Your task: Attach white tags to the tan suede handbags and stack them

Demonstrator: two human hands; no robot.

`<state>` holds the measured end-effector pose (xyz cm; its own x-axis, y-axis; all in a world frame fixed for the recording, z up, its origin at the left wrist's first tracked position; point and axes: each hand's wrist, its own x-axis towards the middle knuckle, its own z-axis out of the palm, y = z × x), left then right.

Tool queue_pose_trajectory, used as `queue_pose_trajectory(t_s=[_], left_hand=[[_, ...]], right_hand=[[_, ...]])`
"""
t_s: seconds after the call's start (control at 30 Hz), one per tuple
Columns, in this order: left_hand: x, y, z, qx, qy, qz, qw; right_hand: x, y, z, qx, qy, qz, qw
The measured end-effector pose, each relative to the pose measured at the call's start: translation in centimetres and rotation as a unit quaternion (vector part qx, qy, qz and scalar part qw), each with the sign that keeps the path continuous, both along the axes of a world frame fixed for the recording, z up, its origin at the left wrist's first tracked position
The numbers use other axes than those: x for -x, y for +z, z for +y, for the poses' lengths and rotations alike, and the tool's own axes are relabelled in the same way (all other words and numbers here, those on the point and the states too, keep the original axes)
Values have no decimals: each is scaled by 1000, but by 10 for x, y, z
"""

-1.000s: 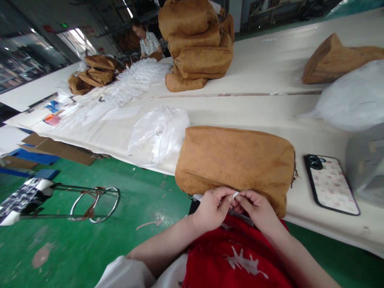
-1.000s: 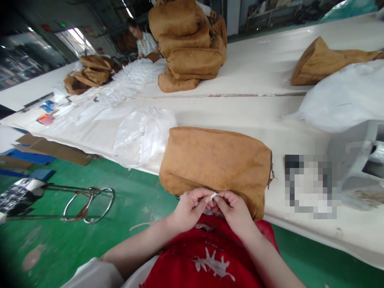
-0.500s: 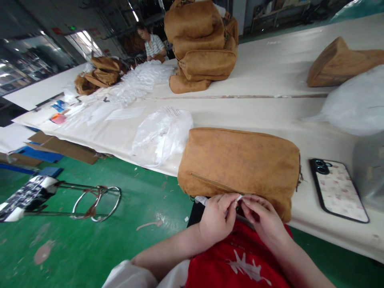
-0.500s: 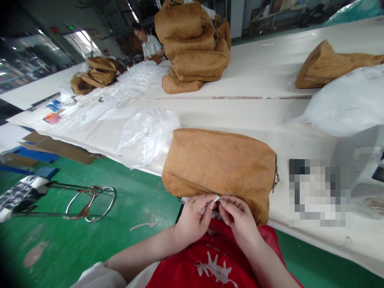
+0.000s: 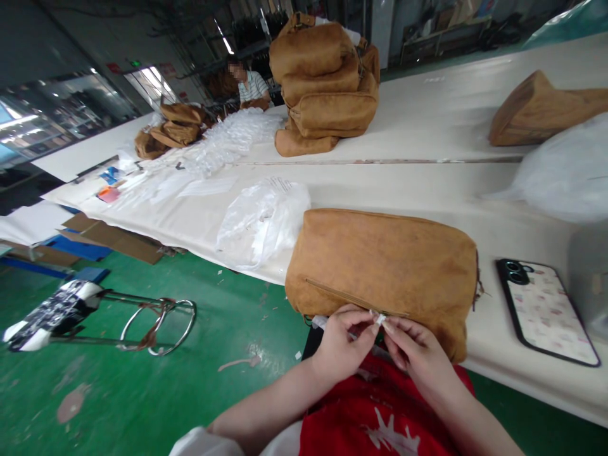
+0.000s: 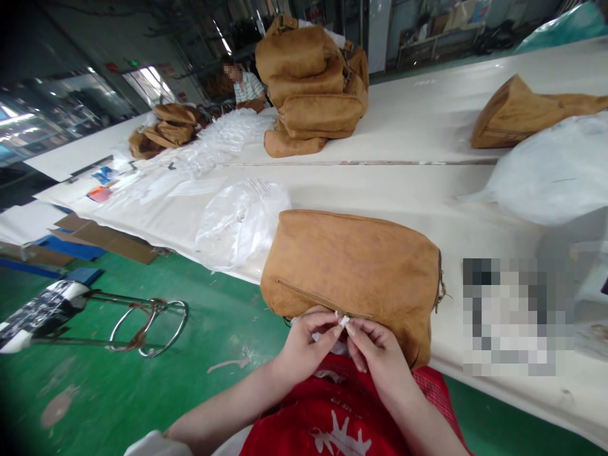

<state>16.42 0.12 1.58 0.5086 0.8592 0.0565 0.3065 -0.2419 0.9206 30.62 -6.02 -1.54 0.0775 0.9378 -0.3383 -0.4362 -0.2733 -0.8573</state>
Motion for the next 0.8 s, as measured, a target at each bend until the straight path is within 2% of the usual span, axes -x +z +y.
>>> queue_pose_trajectory(t_s=[0.1, 0.23, 0.43, 0.57, 0.67, 0.8], left_hand=[[-1, -3, -3, -42, 35, -33, 998], [-2, -10, -6, -93, 49, -49, 993], [2, -8, -7, -153, 25, -11, 988], [7, -7, -9, -215, -1, 22, 976], [8, -5, -10, -225, -8, 28, 974], [8, -1, -8, -194, -18, 11, 981]], right_hand=[[0, 1, -1, 1, 2, -15, 1000], [0, 2, -1, 11, -5, -29, 1000], [2, 5, 0, 8, -14, -32, 999], [1, 4, 0, 5, -24, 31, 999], [1, 1, -1, -5, -33, 75, 997], [3, -4, 1, 9, -45, 39, 998]])
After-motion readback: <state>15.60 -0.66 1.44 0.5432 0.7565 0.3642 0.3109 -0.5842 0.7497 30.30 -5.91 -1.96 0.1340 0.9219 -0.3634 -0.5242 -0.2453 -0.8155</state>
